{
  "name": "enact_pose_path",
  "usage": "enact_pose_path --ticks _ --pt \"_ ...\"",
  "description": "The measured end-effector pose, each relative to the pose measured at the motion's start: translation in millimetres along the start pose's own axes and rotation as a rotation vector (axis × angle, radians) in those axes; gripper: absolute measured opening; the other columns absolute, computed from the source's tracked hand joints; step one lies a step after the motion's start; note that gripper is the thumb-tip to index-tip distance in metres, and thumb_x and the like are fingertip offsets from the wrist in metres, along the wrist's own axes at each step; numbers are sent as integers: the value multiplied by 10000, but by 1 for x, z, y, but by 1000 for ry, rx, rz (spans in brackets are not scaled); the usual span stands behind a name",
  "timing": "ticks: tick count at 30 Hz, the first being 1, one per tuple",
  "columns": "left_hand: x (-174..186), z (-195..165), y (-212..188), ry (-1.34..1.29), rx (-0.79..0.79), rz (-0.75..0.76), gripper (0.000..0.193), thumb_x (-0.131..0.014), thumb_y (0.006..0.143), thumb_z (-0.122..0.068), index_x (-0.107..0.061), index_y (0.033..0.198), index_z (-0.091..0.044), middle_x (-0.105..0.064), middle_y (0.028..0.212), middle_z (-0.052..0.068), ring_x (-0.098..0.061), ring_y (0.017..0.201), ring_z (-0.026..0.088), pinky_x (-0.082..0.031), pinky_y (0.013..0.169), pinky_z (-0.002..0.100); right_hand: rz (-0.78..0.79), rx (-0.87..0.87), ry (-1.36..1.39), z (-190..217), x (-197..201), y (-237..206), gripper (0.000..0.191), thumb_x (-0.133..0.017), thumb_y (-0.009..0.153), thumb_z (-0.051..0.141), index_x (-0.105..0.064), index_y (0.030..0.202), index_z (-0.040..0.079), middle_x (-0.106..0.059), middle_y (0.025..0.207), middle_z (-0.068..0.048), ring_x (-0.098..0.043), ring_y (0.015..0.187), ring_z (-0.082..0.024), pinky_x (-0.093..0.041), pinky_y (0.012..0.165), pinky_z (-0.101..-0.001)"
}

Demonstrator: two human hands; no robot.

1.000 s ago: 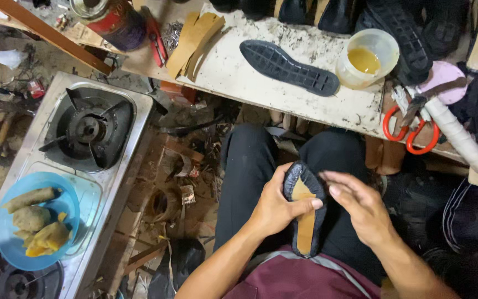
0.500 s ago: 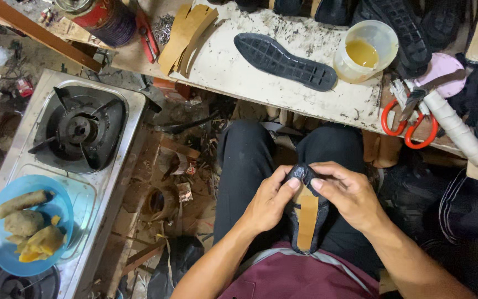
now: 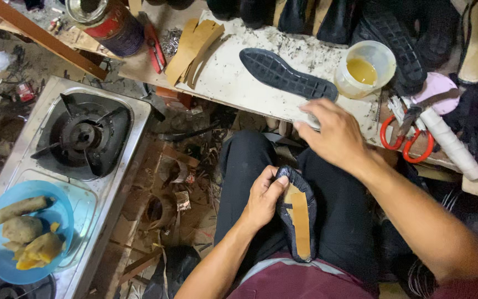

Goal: The person sits on the floor holding a black shoe upper on a wooden last across their lap. They hammer the upper and sole edge, apply adhesive, press a rubber sole onto the shoe, and repeatedly press and hammer the sole to secure it, working on one shoe.

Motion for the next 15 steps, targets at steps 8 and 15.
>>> enact_pose_path --ticks 8,15 --pt "5 4 0 -478 -25 -34 142 -505 1038 -159 -513 1063 -19 -705 1156 224 -691 995 212 -554 941 368 8 226 -426 -16 -36 73 352 -725 885 213 -666 1182 34 -703 1100 -151 -677 979 -359 -544 828 -505" --pt "0 5 -5 -593 -47 -169 270 -528 1034 -142 -506 1268 -10 -690 1184 186 -671 1026 210 -533 956 365 -57 203 -257 0 1 76 309 -526 1024 19 -637 1309 -21 -707 939 -177 -699 777 -323 -573 690 -441"
Point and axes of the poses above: each hand's wrist, its own y-axis towards the middle knuckle, its own x-axis out of the back of the hand, z = x × y, the point moved 4 cm from there along y, towards the middle knuckle
